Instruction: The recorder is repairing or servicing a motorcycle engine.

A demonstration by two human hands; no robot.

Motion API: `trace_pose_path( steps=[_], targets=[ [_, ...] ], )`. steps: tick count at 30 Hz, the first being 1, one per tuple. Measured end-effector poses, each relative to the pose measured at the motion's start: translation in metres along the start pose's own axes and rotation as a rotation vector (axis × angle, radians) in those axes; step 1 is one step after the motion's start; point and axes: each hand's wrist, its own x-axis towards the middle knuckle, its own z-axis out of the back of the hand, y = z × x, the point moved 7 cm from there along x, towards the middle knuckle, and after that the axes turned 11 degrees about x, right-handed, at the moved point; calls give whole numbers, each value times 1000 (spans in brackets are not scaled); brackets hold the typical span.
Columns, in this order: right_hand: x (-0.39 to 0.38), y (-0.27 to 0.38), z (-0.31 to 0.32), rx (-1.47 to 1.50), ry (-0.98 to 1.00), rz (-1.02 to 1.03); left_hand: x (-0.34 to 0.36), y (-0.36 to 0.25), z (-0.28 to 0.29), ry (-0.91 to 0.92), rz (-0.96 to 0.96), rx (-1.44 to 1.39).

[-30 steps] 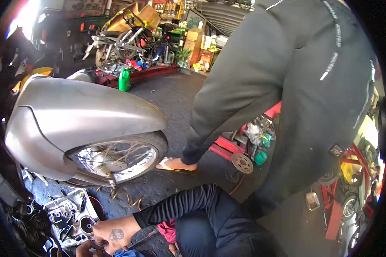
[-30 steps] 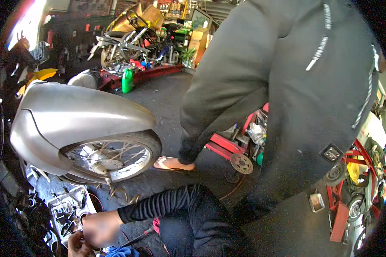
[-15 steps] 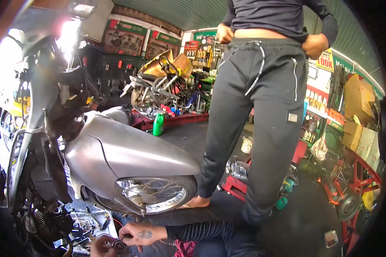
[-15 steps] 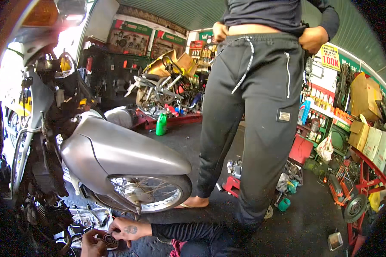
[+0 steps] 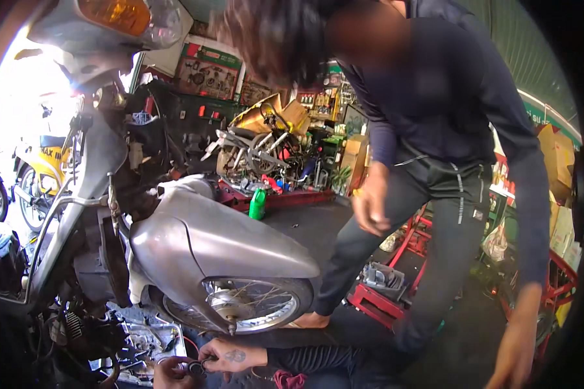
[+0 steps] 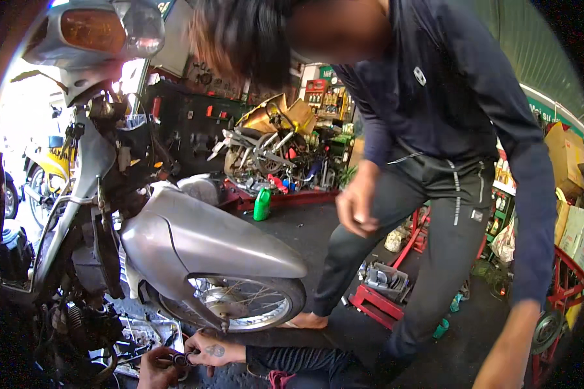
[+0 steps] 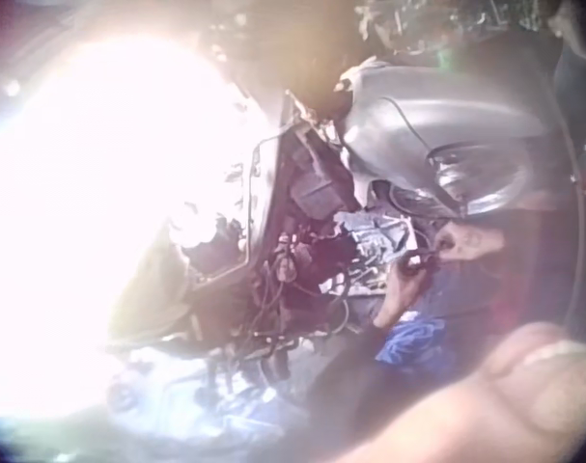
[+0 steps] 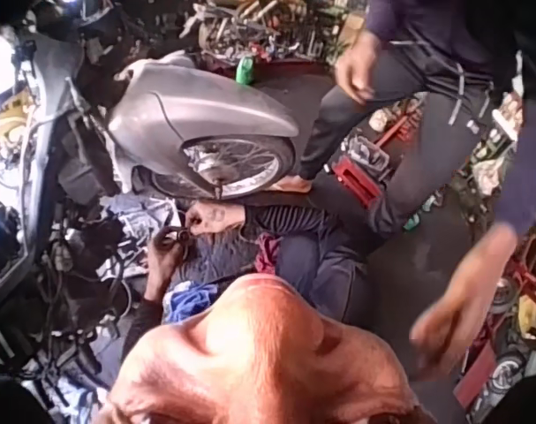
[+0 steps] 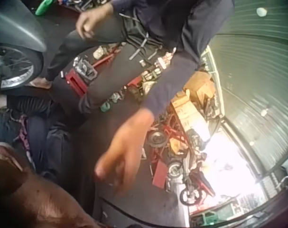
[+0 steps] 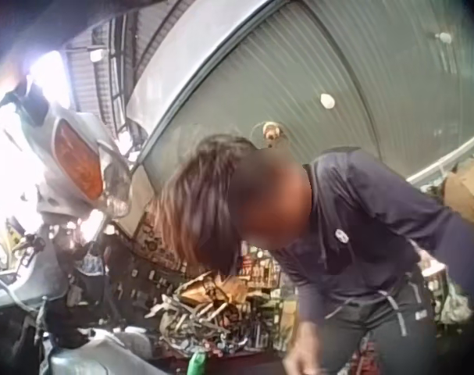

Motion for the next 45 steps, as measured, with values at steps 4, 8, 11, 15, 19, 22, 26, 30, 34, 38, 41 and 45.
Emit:
trace_pose_path(
  steps=[4, 8, 11, 15, 19, 22, 26, 30, 34, 38, 41, 45],
  targets=[
    [5, -5, -4, 38, -8, -30, -2, 5, 4, -50, -151, 63],
    [10, -8, -3, 55, -6, -59, -5, 0, 3, -92, 90, 93],
    [11, -11, -7, 63, 5, -64, -2, 7, 4, -166, 23, 9],
    [15, -12, -2, 53, -15, -21, 4, 13, 1, -135, 21, -117],
    [18, -14, -2, 107, -24, -31, 6, 8, 4, -135, 17, -135],
    [22, -17, -13, 172, 34, -55, -2, 15, 11, -163, 61, -83],
    [19, -4, -17, 65, 3, -95, -5, 35, 13, -175, 69, -33],
    [7, -8, -9, 26, -4, -102, -1, 39, -1, -167, 30, -99],
    [10, -5, -19, 93, 0, -229, -10, 36, 3, -301, -71, 16],
    [3, -21, -2, 174, -310, -151, 3, 41, -5, -271, -110, -29],
    [8, -39, 4, 193, -240, -113, -18, 25, 6, -302, -48, 38],
    [23, -64, 4, 170, -39, -109, -21, 28, 16, -349, -127, 94]
  ],
)
